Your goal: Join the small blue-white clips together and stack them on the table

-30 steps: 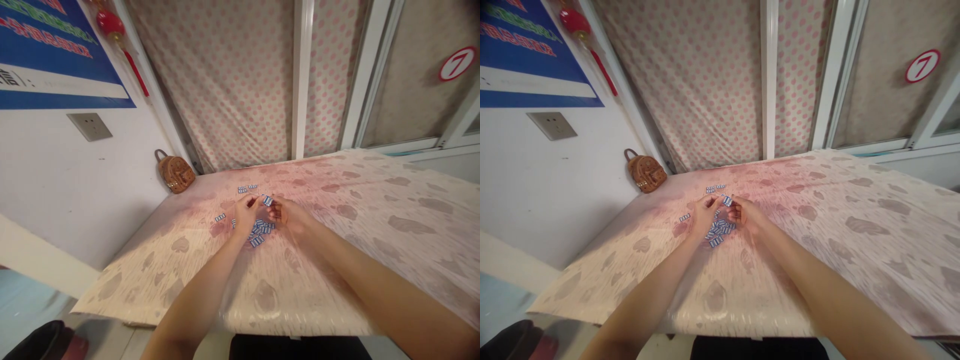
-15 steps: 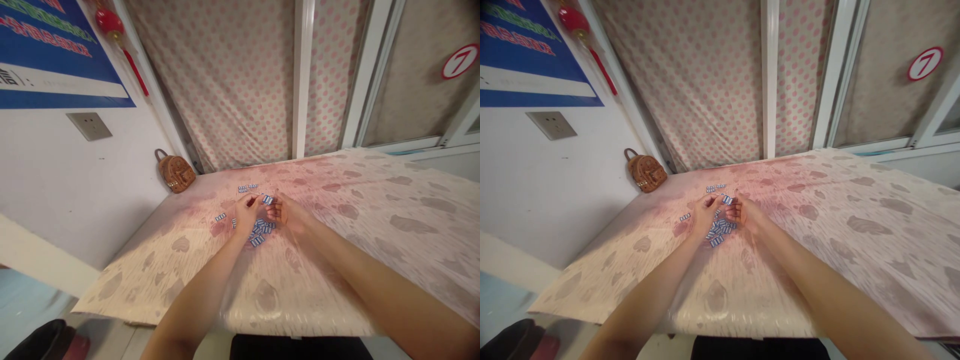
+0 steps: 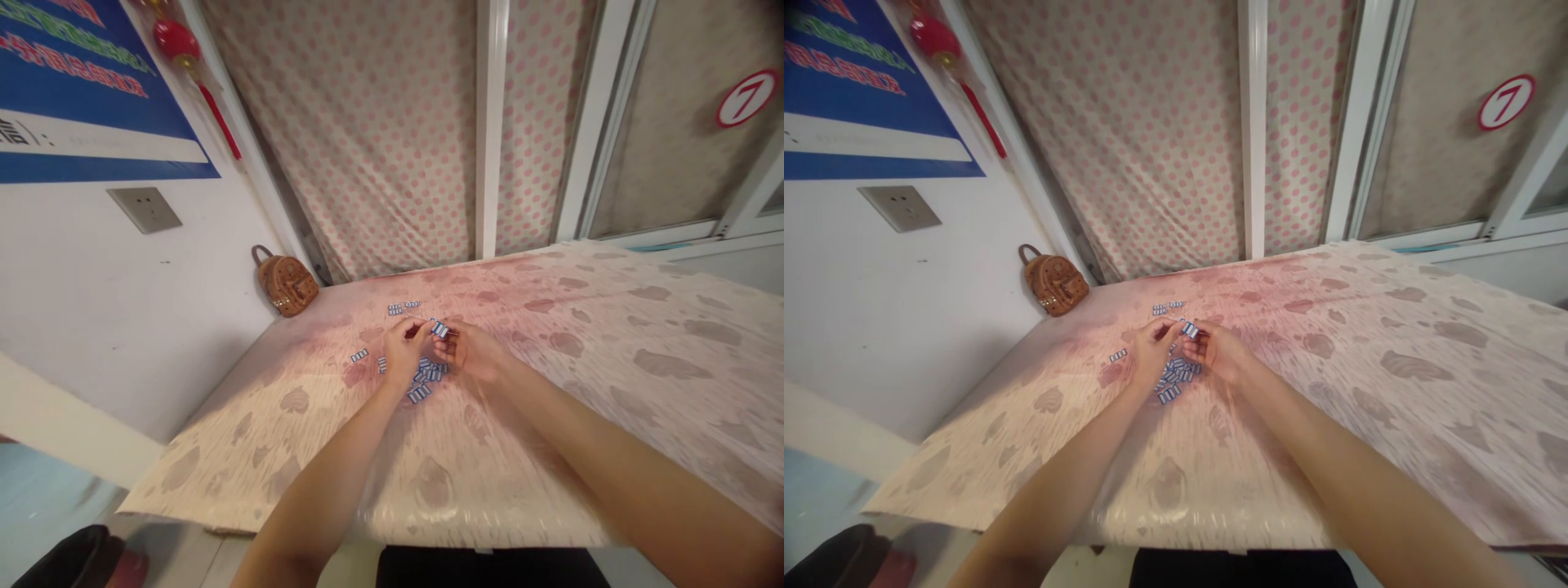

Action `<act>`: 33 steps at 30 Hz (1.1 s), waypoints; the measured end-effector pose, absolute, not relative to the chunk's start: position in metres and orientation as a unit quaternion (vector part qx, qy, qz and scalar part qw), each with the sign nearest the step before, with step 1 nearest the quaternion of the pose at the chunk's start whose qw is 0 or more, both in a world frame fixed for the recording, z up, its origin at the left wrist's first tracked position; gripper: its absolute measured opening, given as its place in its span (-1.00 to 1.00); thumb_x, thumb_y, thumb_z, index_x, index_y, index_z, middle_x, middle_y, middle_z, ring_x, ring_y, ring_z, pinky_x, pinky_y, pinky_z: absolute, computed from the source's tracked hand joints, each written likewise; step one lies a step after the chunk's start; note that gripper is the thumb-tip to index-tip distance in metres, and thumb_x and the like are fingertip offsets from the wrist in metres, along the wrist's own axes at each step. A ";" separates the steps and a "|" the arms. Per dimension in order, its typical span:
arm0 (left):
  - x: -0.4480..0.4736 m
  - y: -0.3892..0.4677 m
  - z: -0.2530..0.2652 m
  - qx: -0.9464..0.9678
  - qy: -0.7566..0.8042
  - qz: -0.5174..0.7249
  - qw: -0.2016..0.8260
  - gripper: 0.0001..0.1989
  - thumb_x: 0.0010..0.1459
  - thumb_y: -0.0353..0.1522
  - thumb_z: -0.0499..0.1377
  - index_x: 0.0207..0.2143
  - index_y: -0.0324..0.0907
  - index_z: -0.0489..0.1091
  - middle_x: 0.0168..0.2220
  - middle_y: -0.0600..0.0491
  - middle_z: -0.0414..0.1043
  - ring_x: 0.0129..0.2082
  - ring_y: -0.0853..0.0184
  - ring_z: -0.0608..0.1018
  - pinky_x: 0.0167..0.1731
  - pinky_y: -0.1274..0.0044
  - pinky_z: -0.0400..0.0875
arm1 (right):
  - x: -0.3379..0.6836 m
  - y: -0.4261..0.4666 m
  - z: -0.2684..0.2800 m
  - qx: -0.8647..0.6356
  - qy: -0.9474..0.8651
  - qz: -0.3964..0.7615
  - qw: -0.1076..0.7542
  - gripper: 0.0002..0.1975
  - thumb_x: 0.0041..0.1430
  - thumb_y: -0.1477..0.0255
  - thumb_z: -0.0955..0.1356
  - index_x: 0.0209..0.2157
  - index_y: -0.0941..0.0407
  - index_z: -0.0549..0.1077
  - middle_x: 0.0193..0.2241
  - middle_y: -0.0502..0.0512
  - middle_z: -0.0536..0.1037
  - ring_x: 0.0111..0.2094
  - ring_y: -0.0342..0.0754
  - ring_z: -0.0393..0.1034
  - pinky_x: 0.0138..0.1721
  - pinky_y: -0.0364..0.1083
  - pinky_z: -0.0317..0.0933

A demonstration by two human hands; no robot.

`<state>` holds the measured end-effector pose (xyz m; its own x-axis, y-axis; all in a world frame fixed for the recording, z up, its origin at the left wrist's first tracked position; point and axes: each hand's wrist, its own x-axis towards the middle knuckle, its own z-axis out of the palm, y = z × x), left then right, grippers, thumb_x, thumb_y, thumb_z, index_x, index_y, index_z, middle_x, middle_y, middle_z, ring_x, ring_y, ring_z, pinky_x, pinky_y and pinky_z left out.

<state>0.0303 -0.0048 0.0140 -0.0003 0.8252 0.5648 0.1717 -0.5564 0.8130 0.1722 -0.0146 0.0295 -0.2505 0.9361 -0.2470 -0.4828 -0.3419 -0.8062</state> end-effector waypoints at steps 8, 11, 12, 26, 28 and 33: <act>0.031 -0.006 0.015 0.637 0.383 0.599 0.299 -0.71 0.15 -0.18 0.22 -0.50 -0.21 0.47 -0.50 0.08 0.46 -0.44 0.38 0.44 -0.39 0.57 0.30 | 0.170 -0.014 0.027 -0.389 -0.336 0.693 0.506 -0.76 0.29 0.44 0.27 -0.45 0.16 0.46 -0.50 0.15 0.56 -0.54 -0.14 0.39 -0.37 -0.14 0.39; 0.031 -0.004 0.013 0.628 0.390 0.598 0.308 -0.68 0.14 -0.16 0.23 -0.51 -0.21 0.45 -0.51 0.08 0.46 -0.46 0.38 0.44 -0.41 0.57 0.29 | 0.172 -0.014 0.024 -0.384 -0.360 0.673 0.520 -0.79 0.24 0.40 0.33 -0.46 0.15 0.47 -0.51 0.12 0.55 -0.54 -0.14 0.40 -0.39 -0.14 0.35; 0.031 -0.004 0.013 0.627 0.391 0.597 0.312 -0.68 0.14 -0.15 0.23 -0.51 -0.21 0.45 -0.51 0.07 0.46 -0.46 0.38 0.44 -0.41 0.57 0.29 | 0.172 -0.014 0.022 -0.374 -0.385 0.658 0.528 -0.83 0.20 0.40 0.36 -0.46 0.14 0.46 -0.51 0.09 0.55 -0.53 -0.15 0.40 -0.39 -0.15 0.34; 0.023 0.002 0.011 0.632 0.375 0.586 0.341 -0.73 0.12 -0.19 0.26 -0.33 -0.23 0.54 -0.34 0.00 0.53 -0.33 0.33 0.50 -0.30 0.54 0.36 | 0.177 -0.011 0.019 -0.423 -0.566 0.432 0.560 -0.87 0.09 0.42 0.35 -0.52 0.09 0.38 -0.59 -0.05 0.48 -0.54 -0.16 0.36 -0.41 -0.15 0.25; 0.025 0.003 0.008 0.631 0.370 0.587 0.347 -0.76 0.09 -0.21 0.27 -0.36 -0.23 0.54 -0.34 -0.01 0.53 -0.33 0.33 0.51 -0.31 0.54 0.36 | 0.177 -0.011 0.018 -0.420 -0.571 0.434 0.556 -0.87 0.08 0.40 0.36 -0.52 0.09 0.38 -0.59 -0.05 0.48 -0.53 -0.15 0.37 -0.40 -0.14 0.26; 0.021 0.012 0.006 0.629 0.380 0.570 0.367 -0.75 0.10 -0.22 0.25 -0.37 -0.25 0.54 -0.39 0.01 0.54 -0.40 0.36 0.50 -0.37 0.57 0.34 | 0.179 -0.008 0.016 -0.415 -0.588 0.423 0.550 -0.85 0.06 0.33 0.37 -0.49 0.10 0.38 -0.58 -0.04 0.48 -0.53 -0.16 0.36 -0.41 -0.14 0.26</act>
